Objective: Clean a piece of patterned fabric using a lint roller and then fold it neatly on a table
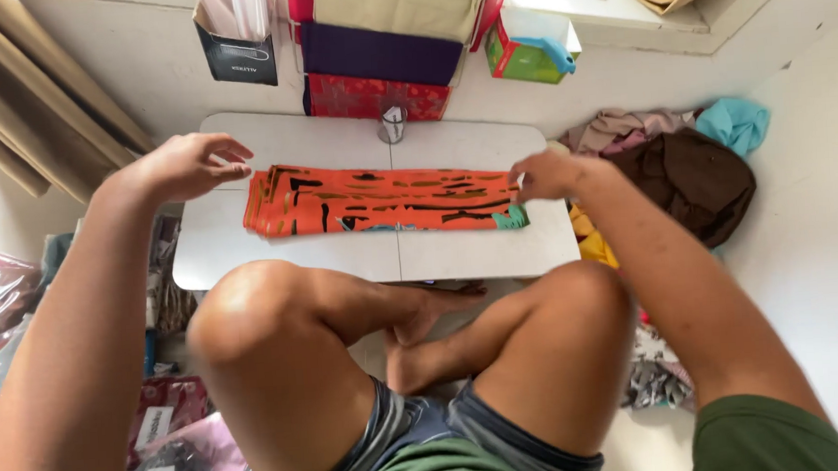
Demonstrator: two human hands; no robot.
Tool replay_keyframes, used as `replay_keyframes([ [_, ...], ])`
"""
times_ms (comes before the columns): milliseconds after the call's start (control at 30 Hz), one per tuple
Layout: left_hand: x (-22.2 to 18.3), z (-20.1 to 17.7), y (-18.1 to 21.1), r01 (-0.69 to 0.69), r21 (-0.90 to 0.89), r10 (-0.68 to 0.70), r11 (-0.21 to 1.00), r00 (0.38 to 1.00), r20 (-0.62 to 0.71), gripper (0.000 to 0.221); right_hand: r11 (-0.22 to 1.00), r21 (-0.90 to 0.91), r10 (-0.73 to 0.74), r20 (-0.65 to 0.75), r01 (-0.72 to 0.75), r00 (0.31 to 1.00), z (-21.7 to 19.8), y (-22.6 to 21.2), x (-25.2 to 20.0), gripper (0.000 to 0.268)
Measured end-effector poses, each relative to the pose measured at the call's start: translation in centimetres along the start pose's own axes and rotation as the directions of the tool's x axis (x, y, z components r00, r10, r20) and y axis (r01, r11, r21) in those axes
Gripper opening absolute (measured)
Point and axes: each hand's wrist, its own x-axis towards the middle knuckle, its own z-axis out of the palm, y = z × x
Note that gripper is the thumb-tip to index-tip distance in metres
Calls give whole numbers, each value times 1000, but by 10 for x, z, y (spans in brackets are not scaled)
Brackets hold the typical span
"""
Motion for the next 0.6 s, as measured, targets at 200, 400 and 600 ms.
replay_keyframes([
  [200, 29, 34, -28, 15, 6, -15, 1000, 998, 56, 38, 987, 132, 84, 41, -88, 996, 39, 6, -10, 56],
  [400, 95, 51, -28, -54, 163, 39, 985, 995, 91, 39, 926, 371, 90, -24, -74, 996, 50, 21, -42, 55],
  [600, 169, 122, -27, -113, 324, 38, 939, 973, 228, 34, 932, 340, 135, -13, -123, 991, 67, 64, 4, 57],
])
